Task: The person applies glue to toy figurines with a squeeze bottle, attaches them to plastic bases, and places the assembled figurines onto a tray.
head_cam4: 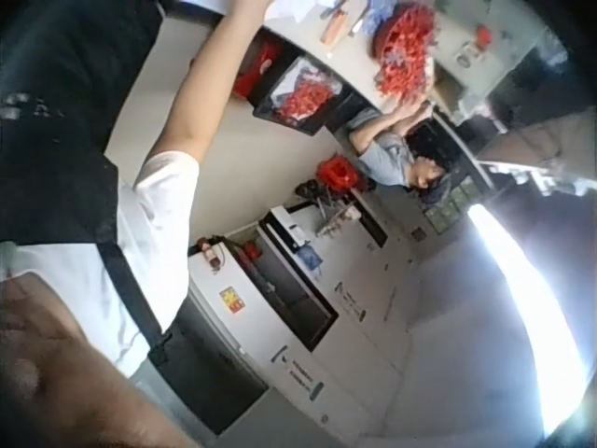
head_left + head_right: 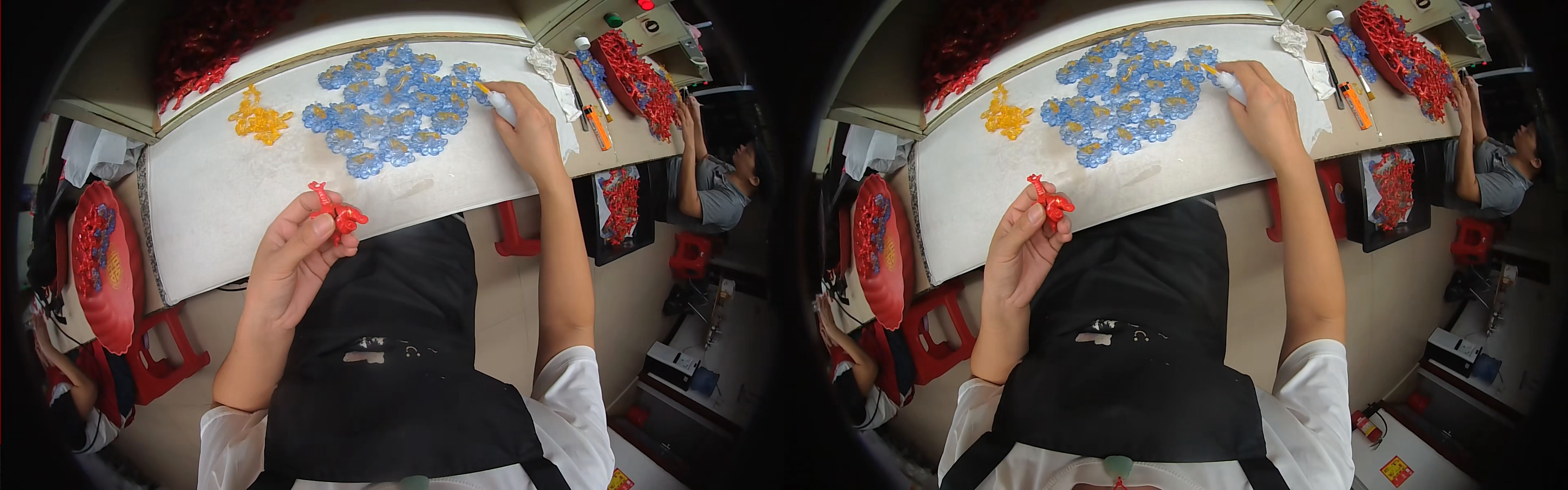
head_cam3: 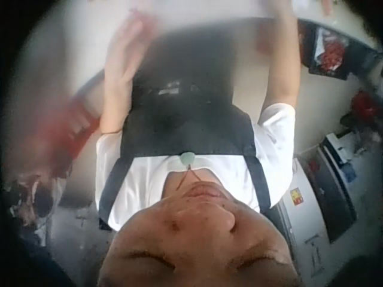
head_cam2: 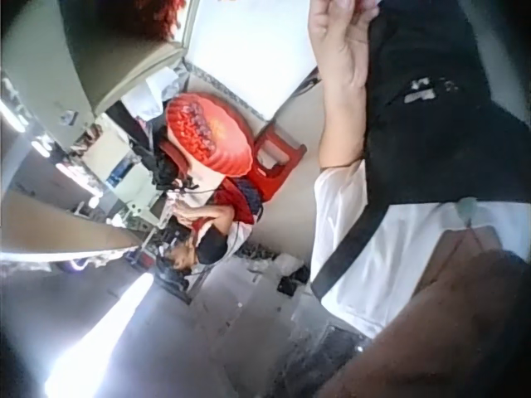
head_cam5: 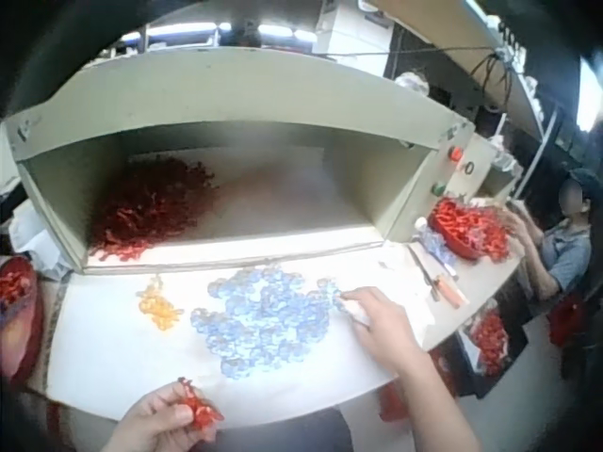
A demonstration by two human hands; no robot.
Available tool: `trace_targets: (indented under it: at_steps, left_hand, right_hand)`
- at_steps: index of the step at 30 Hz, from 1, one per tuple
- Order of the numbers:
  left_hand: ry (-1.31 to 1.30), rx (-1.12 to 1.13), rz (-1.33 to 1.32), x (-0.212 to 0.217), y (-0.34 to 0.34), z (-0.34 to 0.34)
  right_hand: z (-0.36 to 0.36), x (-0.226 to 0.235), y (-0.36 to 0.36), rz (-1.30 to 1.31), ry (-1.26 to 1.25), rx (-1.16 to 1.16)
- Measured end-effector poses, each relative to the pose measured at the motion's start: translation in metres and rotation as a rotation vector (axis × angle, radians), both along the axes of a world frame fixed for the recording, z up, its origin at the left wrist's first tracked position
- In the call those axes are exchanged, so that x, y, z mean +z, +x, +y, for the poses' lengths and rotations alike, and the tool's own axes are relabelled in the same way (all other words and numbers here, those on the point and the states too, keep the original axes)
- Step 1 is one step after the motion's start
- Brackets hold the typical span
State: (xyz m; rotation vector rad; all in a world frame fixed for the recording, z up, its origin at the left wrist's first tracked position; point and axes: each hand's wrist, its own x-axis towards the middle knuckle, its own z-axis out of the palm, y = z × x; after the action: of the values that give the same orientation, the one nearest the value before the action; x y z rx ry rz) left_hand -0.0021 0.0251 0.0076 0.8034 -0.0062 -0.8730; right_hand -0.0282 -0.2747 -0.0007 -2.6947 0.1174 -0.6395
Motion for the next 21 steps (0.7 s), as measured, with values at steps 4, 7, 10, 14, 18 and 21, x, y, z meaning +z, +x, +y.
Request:
trace_targets:
  at_steps: [4, 7, 10, 14, 18, 21]
  left_hand:
    - [0.008, 0.007, 0.013, -0.003, 0.000, 0.002]
    - [-0.003, 0.007, 0.030, -0.007, 0.002, 0.003]
    - [-0.013, -0.065, 0.045, -0.009, 0.004, -0.001]
    - [-0.045, -0.165, 0.093, -0.009, 0.001, -0.011]
    - [-0.031, -0.229, 0.085, -0.010, -0.006, -0.015]
    - [-0.001, -0.266, 0.062, -0.007, -0.010, -0.017]
  right_hand:
    - [0.006, 0.001, -0.018, 0.103, 0.015, 0.007]
    - [0.026, 0.004, -0.046, 0.077, -0.002, 0.024]
    - [0.039, 0.000, -0.068, 0.047, 0.030, 0.107]
    - [0.043, -0.020, -0.082, -0.071, 0.003, 0.145]
    - [0.055, -0.014, -0.089, -0.144, 0.150, 0.217]
    - [0.080, 0.004, -0.095, -0.149, 0.465, 0.306]
